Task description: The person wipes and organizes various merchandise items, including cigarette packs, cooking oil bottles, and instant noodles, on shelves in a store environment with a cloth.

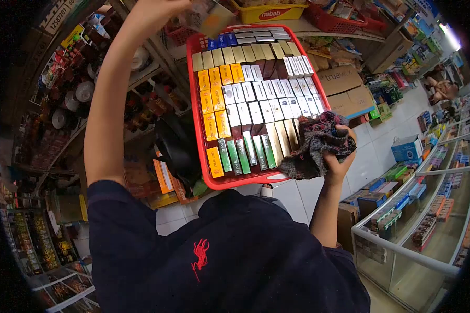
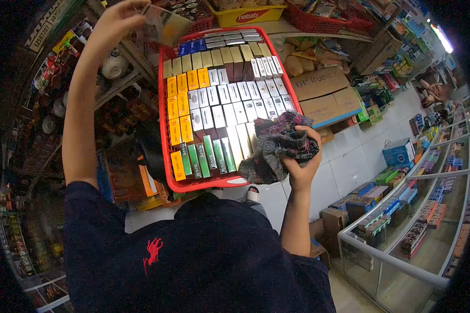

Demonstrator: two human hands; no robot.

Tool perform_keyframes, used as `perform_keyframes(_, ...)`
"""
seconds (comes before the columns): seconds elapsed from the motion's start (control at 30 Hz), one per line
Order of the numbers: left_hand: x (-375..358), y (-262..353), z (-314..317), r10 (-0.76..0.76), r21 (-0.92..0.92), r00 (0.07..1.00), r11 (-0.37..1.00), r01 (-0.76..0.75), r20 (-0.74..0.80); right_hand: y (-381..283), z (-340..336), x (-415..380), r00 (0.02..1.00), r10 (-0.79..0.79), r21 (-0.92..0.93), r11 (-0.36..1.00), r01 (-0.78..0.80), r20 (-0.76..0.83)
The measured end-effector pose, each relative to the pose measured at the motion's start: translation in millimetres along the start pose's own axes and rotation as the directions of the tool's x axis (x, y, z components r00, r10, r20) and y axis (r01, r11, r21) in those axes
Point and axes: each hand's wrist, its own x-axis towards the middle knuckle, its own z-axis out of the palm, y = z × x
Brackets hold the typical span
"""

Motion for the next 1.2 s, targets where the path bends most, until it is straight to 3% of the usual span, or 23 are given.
perform_keyframes(0.03, -5, -29, 2, 0.133, -0.142, 0.988, 0.983, -0.12, 0.082, 1, 0, 0, 1.0, 0.006, 0.003, 1.0, -0.006, -0.006)
perform_keyframes(0.1, -44, -13, 23, 0.251, -0.414, 0.941, 0.899, -0.14, 0.226, 0, 1, 0, 0.999, -0.043, 0.026, 0.999, 0.043, -0.013)
perform_keyframes(0.17, -70, -10, 38, 0.089, -0.38, 0.936, 0.924, 0.051, 0.341, -1, 1, -1, 1.0, 0.012, 0.056, 0.998, -0.012, -0.013)
perform_keyframes(0.2, -79, -16, 51, 0.175, -0.393, 0.936, 0.918, -0.043, 0.305, -3, 2, 0, 1.0, 0.007, 0.034, 0.999, -0.006, -0.014)
perform_keyframes(0.3, -92, -20, 64, 0.059, -0.522, 0.855, 0.813, 0.259, 0.515, -5, 2, 1, 1.0, -0.002, 0.005, 1.0, 0.002, 0.017)
perform_keyframes(0.43, -97, -31, 70, 0.04, -0.577, 0.872, 0.764, 0.288, 0.488, -5, 2, 2, 1.0, -0.019, -0.039, 0.999, 0.019, 0.005)
perform_keyframes(0.57, -93, -34, 68, 0.044, -0.487, 0.881, 0.846, 0.219, 0.471, -5, 4, 3, 0.999, -0.032, -0.005, 0.999, 0.032, 0.021)
perform_keyframes(0.73, -89, -43, 77, 0.048, -0.508, 0.828, 0.808, 0.297, 0.559, -4, 4, 3, 0.998, -0.057, -0.082, 0.995, 0.056, -0.005)
perform_keyframes(0.83, -86, -43, 77, 0.067, -0.449, 0.832, 0.864, 0.228, 0.551, 1, -1, 3, 0.994, -0.107, -0.115, 0.988, 0.107, 0.007)
perform_keyframes(0.93, -80, -41, 79, 0.003, -0.352, 0.802, 0.899, 0.259, 0.597, -3, 2, 3, 0.999, -0.037, -0.05, 0.998, 0.037, 0.007)
perform_keyframes(1.03, -77, -40, 81, 0.139, -0.402, 0.788, 0.904, 0.146, 0.599, -1, 0, 3, 0.999, -0.045, -0.09, 0.995, 0.047, 0.023)
perform_keyframes(1.1, -76, -33, 77, 0.29, -0.314, 0.773, 0.941, -0.124, 0.565, -4, 3, 4, 0.999, -0.035, -0.072, 0.997, 0.036, 0.015)
perform_keyframes(1.2, -80, -19, 77, 0.276, -0.229, 0.702, 0.96, -0.163, 0.657, -5, 4, 3, 1.0, -0.029, -0.043, 0.999, 0.029, 0.009)
